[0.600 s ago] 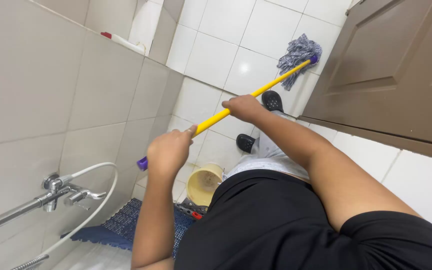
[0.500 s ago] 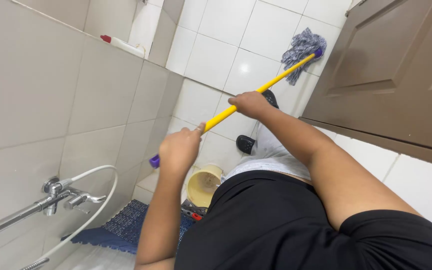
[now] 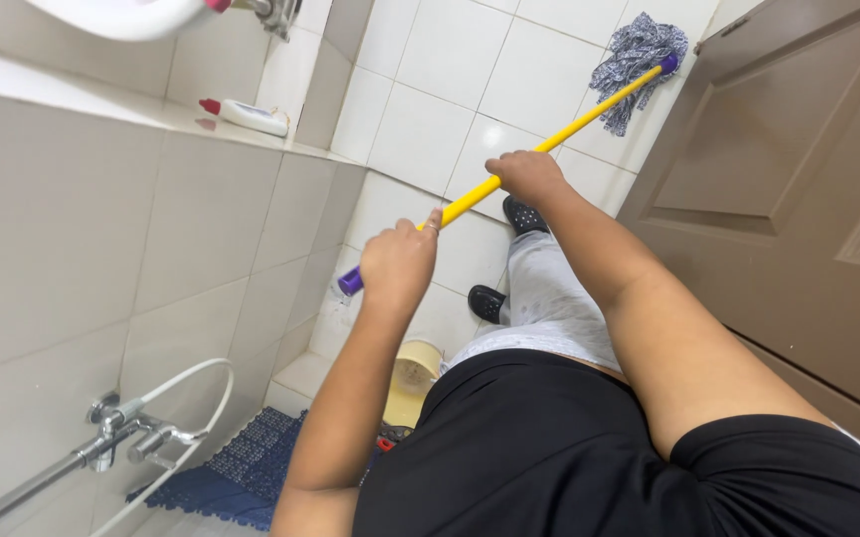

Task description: The person mops the tiled bathroom floor using a yellow-handled mop with a blue and white patterned head. They repeatedly rinse the mop head under a running tap and wring it out by hand before continuing to mop different sections of the floor.

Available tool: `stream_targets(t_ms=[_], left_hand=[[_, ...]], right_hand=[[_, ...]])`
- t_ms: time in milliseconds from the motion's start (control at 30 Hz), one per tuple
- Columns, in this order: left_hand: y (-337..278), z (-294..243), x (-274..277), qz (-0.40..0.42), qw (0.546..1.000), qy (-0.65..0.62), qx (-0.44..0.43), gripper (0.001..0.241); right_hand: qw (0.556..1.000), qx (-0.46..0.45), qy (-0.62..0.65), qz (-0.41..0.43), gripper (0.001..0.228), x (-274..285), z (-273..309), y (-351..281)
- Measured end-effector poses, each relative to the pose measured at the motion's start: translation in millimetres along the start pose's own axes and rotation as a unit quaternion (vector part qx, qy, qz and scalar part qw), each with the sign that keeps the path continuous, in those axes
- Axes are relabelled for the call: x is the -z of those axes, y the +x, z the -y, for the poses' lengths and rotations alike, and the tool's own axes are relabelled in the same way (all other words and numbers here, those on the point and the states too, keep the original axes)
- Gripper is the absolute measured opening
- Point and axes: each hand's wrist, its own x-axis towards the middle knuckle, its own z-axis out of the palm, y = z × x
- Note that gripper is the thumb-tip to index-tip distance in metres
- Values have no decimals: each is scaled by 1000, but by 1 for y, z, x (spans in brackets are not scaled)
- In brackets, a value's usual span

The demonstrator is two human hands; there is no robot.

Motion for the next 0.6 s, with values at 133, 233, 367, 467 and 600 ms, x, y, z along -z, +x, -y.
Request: stream_targets(t_ms=[133,233,367,467,600], left_hand=[[32,-5,20,2,1000,14,-9,45],[51,-23,17,-2,1000,19,-17,46],[79,-46,24,-8,999,32,-28,51],[108,-47,42,-16,998,42,-40,50],[149,-33,78,-18,997,64,-49,48]], right_hand=[[1000,-5,8,-30,9,18,-22,13],[999,-6,11,-51,7,20,-49,16],[996,-14,12,-88,6,25,-87,25],[992,-23,25,-123,5,41,-107,39],[989,-51,47,-129,9,72,-117,65]])
